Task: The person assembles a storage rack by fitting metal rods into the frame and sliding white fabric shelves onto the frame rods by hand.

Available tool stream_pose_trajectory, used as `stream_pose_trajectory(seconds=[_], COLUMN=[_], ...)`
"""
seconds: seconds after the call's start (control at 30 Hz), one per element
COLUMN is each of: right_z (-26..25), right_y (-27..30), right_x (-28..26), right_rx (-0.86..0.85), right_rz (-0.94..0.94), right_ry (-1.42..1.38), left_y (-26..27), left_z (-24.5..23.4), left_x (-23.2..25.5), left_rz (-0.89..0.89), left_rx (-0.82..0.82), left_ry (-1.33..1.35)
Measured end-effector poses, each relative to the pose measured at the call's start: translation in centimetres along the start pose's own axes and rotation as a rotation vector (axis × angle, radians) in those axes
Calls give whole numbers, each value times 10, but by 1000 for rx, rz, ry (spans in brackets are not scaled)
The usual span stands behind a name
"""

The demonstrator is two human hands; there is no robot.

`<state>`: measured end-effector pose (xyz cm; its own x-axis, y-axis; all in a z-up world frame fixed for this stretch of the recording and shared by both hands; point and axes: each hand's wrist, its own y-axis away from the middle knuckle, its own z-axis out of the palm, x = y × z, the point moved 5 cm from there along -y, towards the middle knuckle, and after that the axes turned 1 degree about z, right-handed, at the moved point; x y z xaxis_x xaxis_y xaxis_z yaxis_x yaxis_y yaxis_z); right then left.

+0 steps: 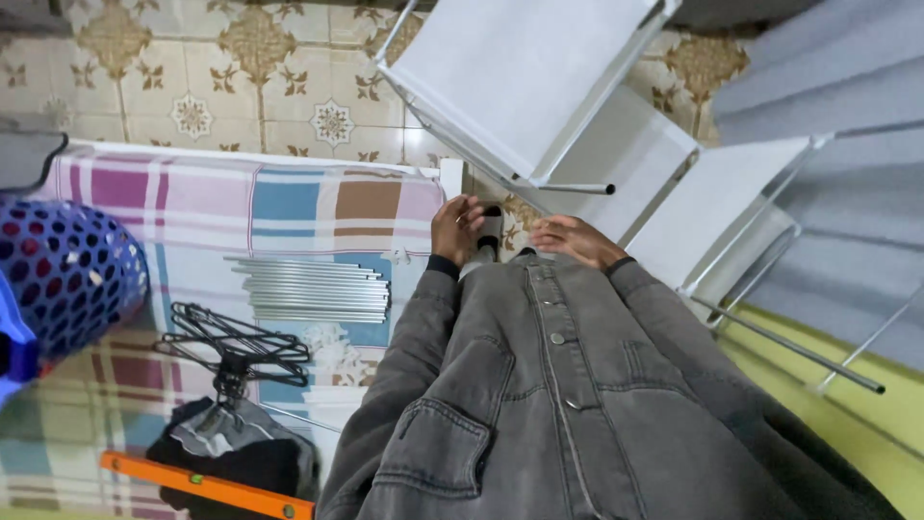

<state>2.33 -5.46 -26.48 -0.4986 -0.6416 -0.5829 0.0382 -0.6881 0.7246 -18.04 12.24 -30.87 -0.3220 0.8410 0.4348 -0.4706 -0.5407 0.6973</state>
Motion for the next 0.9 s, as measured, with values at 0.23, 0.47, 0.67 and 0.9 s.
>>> stream_pose_trajectory(seconds=[0.23,0.47,0.67,0.9], right_z=[50,91,147,171], right_y=[-62,-70,-62,-27], right_x=[-28,-40,-4,55], right_rx=[-277,-312,-535,-646], right_rz=[111,99,184,337], right_ry=[278,419,449,558], left_y=[54,154,224,266], left_z=[-79,-134,-148,-155], left_x=[27,-42,-145,-219], left_rz=[261,561,605,657], left_rx=[223,504,685,852], left_ry=[169,498,614,793])
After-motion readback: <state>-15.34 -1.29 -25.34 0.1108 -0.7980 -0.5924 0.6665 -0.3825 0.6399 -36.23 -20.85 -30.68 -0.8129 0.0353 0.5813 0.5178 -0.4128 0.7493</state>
